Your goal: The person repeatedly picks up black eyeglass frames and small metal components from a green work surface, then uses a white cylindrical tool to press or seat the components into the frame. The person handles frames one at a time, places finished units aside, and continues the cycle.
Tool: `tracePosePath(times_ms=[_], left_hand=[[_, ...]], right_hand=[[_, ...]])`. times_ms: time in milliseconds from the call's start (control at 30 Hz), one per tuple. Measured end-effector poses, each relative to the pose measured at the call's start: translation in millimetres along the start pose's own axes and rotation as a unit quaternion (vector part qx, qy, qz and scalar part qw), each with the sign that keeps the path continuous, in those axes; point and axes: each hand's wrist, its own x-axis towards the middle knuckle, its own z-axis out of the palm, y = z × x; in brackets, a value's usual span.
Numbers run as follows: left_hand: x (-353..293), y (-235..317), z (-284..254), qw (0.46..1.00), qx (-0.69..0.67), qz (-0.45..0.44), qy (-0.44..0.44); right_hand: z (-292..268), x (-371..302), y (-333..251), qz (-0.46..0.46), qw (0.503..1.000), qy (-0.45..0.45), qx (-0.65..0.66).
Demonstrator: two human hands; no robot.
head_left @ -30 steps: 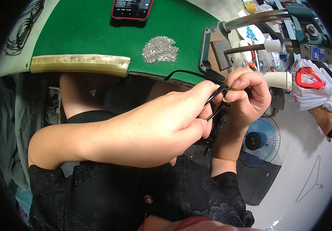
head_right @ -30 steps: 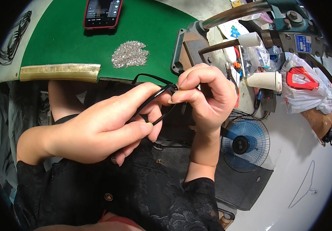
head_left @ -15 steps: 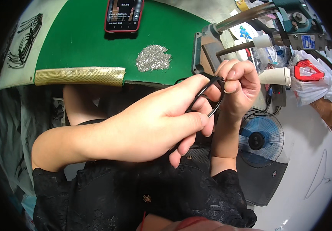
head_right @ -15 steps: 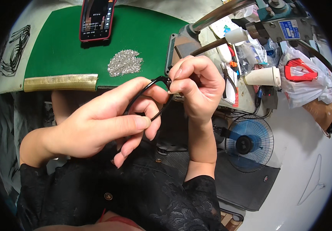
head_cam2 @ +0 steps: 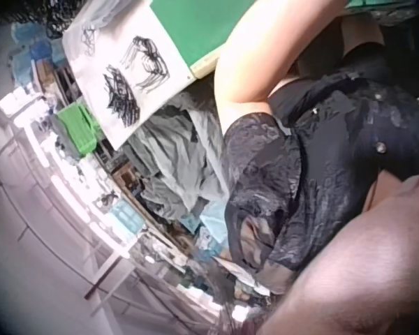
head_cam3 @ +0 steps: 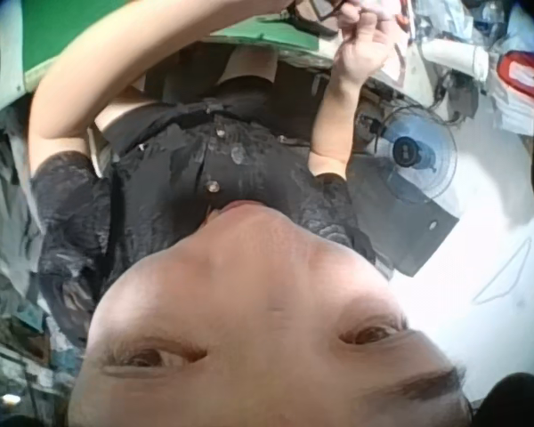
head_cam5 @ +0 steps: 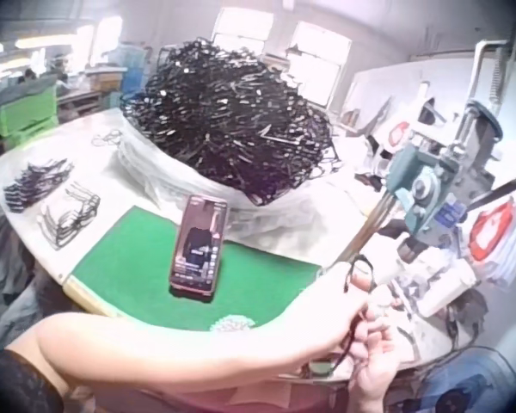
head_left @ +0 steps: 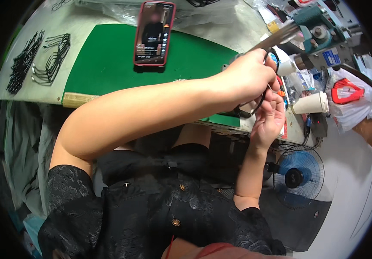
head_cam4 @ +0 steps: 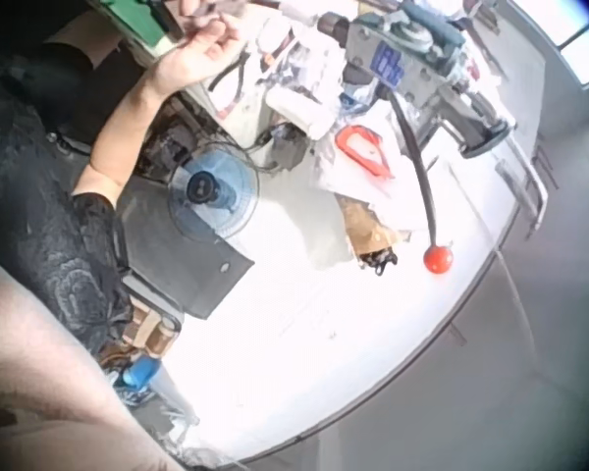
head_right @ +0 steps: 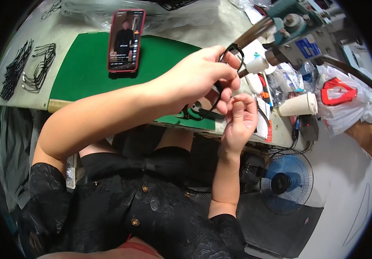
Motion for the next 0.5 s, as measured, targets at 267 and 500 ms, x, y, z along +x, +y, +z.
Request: tracePosePath(times_ms=[267,500], left_hand=[[27,-6,21,0.998,-0.034,0.03,0.038],[35,-6,30,0.998,-0.045,0.046,0.023]], right_hand=[[-29,-10,5,0.02,0.999,-0.001,-0.033],[-34,-14,3,0.011,0.999,0.015,-0.031]])
